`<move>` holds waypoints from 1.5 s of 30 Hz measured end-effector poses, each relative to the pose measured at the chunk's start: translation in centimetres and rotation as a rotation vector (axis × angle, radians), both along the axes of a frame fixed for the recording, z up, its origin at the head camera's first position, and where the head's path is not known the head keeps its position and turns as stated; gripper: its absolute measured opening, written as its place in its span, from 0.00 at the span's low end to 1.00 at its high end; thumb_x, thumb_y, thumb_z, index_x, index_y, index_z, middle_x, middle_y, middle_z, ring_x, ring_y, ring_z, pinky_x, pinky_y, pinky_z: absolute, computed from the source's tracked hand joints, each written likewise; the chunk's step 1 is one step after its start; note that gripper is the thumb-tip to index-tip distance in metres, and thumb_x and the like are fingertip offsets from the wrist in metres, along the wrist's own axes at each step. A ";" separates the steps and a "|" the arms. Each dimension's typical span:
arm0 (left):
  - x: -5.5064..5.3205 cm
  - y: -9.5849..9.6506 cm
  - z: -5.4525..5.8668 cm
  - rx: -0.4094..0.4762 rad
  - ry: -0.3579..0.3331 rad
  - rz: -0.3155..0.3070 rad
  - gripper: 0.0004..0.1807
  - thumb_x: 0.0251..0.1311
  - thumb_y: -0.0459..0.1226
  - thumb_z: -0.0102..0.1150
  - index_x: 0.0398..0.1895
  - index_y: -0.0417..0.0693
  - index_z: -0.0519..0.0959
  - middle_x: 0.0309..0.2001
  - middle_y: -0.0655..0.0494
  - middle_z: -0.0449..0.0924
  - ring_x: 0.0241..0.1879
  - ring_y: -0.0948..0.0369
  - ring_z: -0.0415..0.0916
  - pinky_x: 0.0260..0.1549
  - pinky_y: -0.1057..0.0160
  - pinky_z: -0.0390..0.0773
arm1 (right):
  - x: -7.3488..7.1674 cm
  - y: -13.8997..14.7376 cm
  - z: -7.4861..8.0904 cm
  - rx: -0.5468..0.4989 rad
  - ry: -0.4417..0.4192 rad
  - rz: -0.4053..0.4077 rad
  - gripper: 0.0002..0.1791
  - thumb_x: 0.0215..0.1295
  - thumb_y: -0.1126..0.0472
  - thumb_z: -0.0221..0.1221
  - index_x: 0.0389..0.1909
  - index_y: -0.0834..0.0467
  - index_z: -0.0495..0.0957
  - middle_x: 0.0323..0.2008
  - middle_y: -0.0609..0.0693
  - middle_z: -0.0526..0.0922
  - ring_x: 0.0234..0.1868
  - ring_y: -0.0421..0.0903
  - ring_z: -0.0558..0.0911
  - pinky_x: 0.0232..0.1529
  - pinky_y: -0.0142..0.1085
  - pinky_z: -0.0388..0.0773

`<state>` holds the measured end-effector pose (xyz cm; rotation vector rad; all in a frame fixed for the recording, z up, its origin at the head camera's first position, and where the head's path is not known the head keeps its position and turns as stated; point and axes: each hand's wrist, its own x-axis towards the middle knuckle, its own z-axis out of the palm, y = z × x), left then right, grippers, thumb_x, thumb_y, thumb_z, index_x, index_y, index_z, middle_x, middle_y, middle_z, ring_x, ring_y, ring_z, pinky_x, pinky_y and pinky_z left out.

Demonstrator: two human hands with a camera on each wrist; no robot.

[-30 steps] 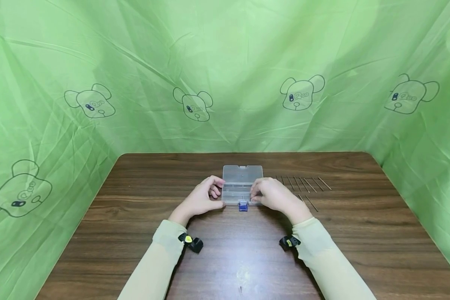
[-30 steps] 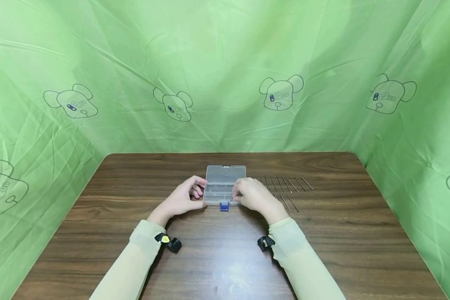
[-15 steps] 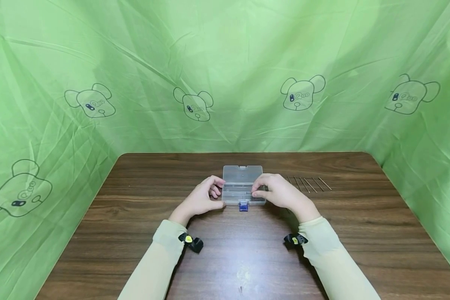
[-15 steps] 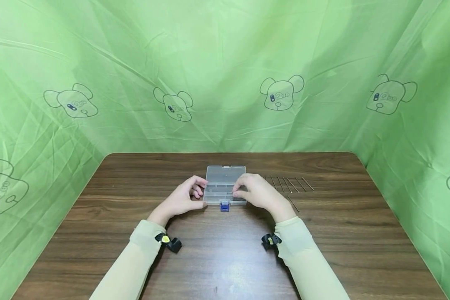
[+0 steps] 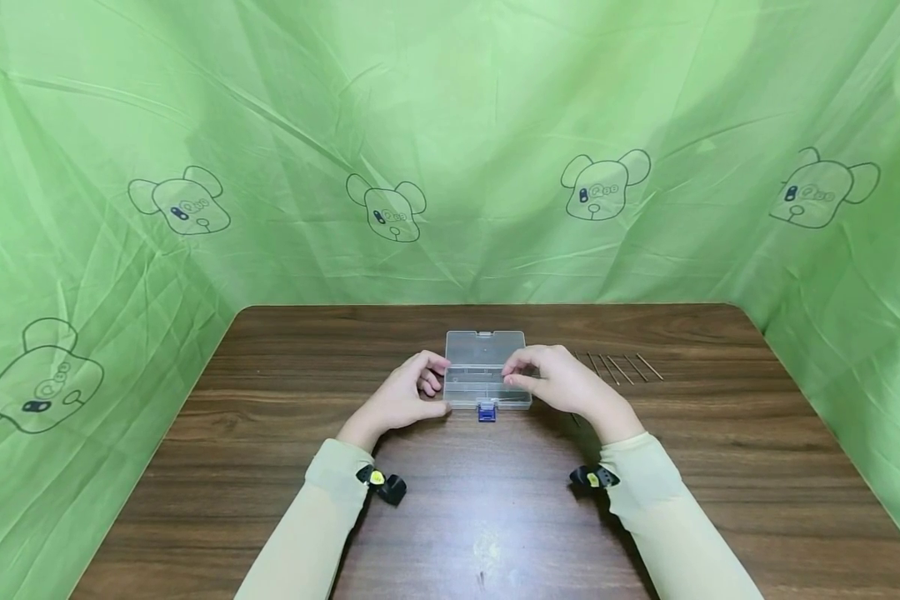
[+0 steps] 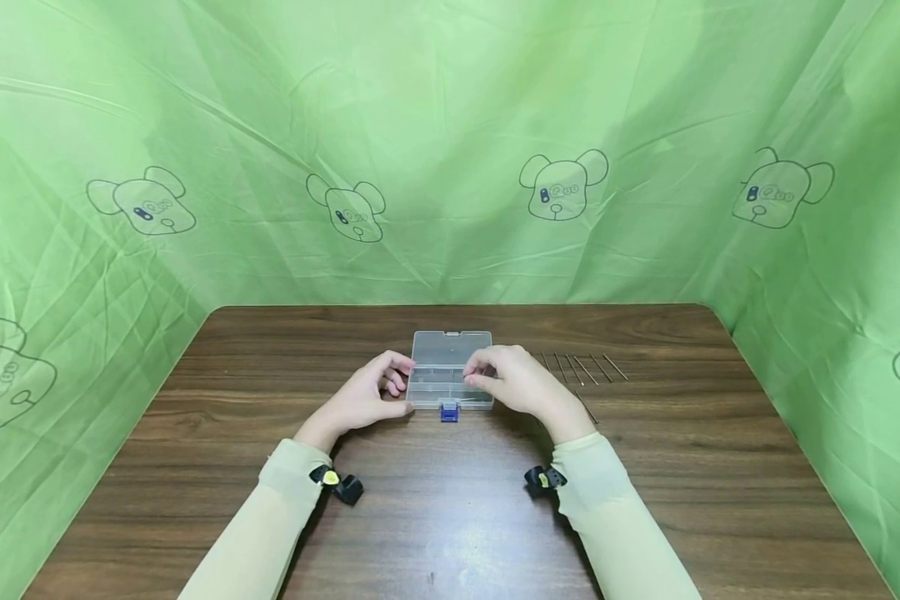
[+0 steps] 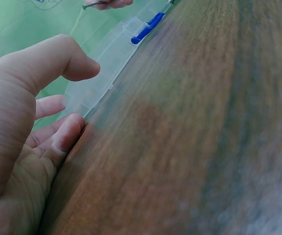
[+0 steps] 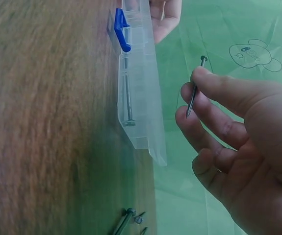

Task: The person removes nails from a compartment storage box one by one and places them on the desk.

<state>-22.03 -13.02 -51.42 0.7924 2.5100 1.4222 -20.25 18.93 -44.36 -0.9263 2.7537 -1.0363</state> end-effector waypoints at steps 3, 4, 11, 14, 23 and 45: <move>-0.1 0.1 0.0 0.003 -0.002 0.002 0.36 0.54 0.32 0.80 0.67 0.45 0.76 0.55 0.49 0.80 0.45 0.57 0.80 0.49 0.63 0.82 | 0.1 0.2 0.2 -0.014 0.003 -0.005 0.06 0.76 0.62 0.68 0.48 0.57 0.89 0.39 0.39 0.88 0.43 0.40 0.85 0.48 0.46 0.86; -0.1 0.1 0.0 0.005 -0.003 0.003 0.36 0.54 0.32 0.80 0.67 0.45 0.76 0.55 0.49 0.80 0.45 0.57 0.80 0.48 0.63 0.82 | 0.1 0.3 0.3 -0.019 0.003 -0.006 0.06 0.76 0.63 0.68 0.49 0.58 0.89 0.39 0.40 0.88 0.43 0.40 0.85 0.47 0.46 0.86; -0.1 0.2 0.0 0.008 0.002 -0.001 0.35 0.55 0.32 0.80 0.67 0.44 0.76 0.53 0.48 0.80 0.45 0.56 0.80 0.48 0.63 0.82 | 0.7 1.7 1.2 -0.052 -0.027 -0.035 0.07 0.74 0.64 0.69 0.49 0.59 0.88 0.38 0.39 0.87 0.41 0.40 0.84 0.43 0.37 0.84; 0.1 0.2 -0.1 0.031 -0.001 0.002 0.35 0.55 0.31 0.80 0.67 0.43 0.76 0.54 0.45 0.80 0.45 0.52 0.81 0.48 0.61 0.82 | 1.0 2.7 1.5 -0.058 -0.023 -0.054 0.07 0.74 0.63 0.70 0.49 0.58 0.88 0.38 0.39 0.87 0.40 0.40 0.84 0.40 0.34 0.83; 0.2 -0.2 -0.4 0.039 -0.004 0.010 0.35 0.55 0.31 0.82 0.67 0.45 0.77 0.51 0.47 0.81 0.45 0.54 0.80 0.48 0.61 0.82 | 1.7 6.7 2.3 -0.041 0.000 -0.187 0.06 0.76 0.59 0.69 0.50 0.53 0.89 0.39 0.42 0.88 0.41 0.42 0.83 0.39 0.34 0.80; -0.1 0.0 -0.4 0.007 0.004 -0.002 0.35 0.55 0.32 0.80 0.67 0.45 0.76 0.51 0.50 0.81 0.45 0.58 0.80 0.49 0.64 0.82 | 4.6 17.1 -0.3 0.084 -0.127 -0.398 0.06 0.76 0.56 0.69 0.46 0.54 0.86 0.40 0.48 0.88 0.31 0.41 0.83 0.37 0.36 0.76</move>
